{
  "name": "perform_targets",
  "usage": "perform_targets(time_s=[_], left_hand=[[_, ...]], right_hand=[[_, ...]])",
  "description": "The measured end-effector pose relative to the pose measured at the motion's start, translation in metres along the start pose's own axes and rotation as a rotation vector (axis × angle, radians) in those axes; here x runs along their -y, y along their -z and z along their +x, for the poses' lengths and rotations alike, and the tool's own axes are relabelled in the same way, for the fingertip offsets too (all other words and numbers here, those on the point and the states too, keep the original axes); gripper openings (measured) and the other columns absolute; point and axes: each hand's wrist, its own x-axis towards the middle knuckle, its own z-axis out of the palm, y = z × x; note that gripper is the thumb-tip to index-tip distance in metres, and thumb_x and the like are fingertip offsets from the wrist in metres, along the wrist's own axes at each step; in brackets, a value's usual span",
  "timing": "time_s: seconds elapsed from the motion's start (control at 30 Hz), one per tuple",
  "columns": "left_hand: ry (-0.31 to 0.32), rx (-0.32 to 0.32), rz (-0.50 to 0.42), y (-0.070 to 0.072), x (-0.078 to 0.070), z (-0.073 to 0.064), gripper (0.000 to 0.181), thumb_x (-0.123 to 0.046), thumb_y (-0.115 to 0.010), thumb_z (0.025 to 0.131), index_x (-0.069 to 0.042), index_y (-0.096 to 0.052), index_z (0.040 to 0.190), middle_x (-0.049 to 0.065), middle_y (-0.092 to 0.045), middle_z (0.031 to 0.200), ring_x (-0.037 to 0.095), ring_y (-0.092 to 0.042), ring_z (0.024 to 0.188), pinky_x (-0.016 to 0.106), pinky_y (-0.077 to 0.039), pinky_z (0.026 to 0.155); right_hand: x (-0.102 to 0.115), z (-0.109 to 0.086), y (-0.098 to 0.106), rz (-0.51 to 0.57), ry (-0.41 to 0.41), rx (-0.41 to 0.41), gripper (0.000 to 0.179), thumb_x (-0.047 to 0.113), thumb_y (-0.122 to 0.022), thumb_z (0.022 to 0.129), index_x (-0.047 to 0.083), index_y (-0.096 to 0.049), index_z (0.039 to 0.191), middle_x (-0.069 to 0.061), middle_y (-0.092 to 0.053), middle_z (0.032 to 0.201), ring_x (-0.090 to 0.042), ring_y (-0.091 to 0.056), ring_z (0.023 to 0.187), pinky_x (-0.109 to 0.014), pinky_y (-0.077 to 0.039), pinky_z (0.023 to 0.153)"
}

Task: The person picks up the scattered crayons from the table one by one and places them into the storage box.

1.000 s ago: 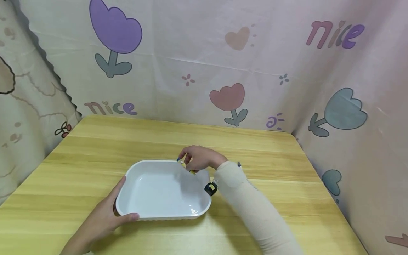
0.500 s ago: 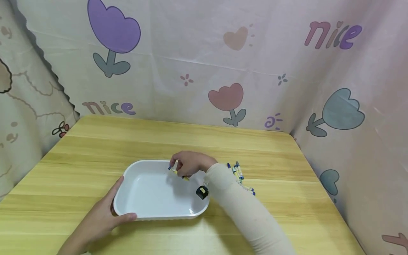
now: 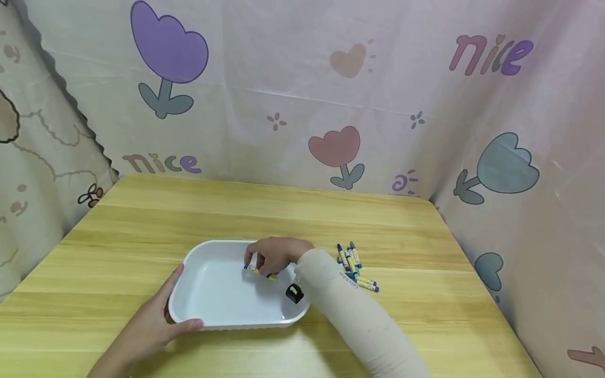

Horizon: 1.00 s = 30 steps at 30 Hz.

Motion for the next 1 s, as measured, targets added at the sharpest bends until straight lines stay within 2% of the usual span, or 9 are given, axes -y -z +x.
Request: perform_targets(time_s=[0.17,0.3,0.53,0.8,1.0], left_hand=[[0.003,0.006,0.007,-0.001,0.0,-0.001,0.118,-0.03,-0.086,0.073,-0.007,-0.005,0.156,0.034,-0.04,0.141,0.023,-0.056,0.095,0.019,-0.049,0.074],[0.009,0.018,-0.011,0.0,0.001,0.0,0.118,-0.029,-0.085,0.074,-0.007,-0.004,0.156,0.034,-0.04,0.14,0.025,-0.057,0.096,0.02,-0.049,0.074],[0.022,0.014,0.024,0.001,0.001,0.001,0.119,-0.033,-0.086,0.073,-0.01,-0.004,0.157,0.035,-0.037,0.142,0.03,-0.056,0.101,0.021,-0.047,0.077],[0.004,0.012,0.004,0.001,-0.001,0.001,0.118,-0.03,-0.085,0.074,-0.008,-0.004,0.157,0.036,-0.039,0.141,0.029,-0.057,0.099,0.021,-0.049,0.075],[-0.001,-0.002,0.022,0.0,0.0,0.0,0.119,-0.031,-0.086,0.072,-0.008,-0.006,0.156,0.036,-0.039,0.14,0.03,-0.057,0.1,0.021,-0.048,0.077]], right_hand=[[0.0,0.0,-0.005,-0.03,-0.031,-0.007,0.027,0.001,-0.064,0.09,0.021,-0.059,0.108,0.001,-0.058,0.089,-0.01,-0.053,0.063,-0.021,-0.043,0.055],[-0.001,0.0,-0.008,-0.02,-0.053,-0.008,0.026,0.001,-0.064,0.09,0.022,-0.058,0.105,0.002,-0.058,0.088,-0.011,-0.053,0.062,-0.021,-0.044,0.054],[-0.005,0.002,-0.012,0.006,-0.062,-0.01,0.027,-0.002,-0.065,0.088,0.019,-0.059,0.104,0.0,-0.059,0.088,-0.011,-0.055,0.063,-0.021,-0.047,0.055],[-0.004,0.003,-0.014,-0.103,-0.124,-0.032,0.031,-0.006,-0.064,0.084,0.021,-0.059,0.101,0.002,-0.058,0.086,-0.01,-0.051,0.064,-0.021,-0.04,0.05],[-0.004,0.006,-0.017,-0.163,-0.139,-0.043,0.033,-0.006,-0.064,0.083,0.022,-0.059,0.1,0.002,-0.057,0.084,-0.01,-0.051,0.064,-0.021,-0.04,0.049]])
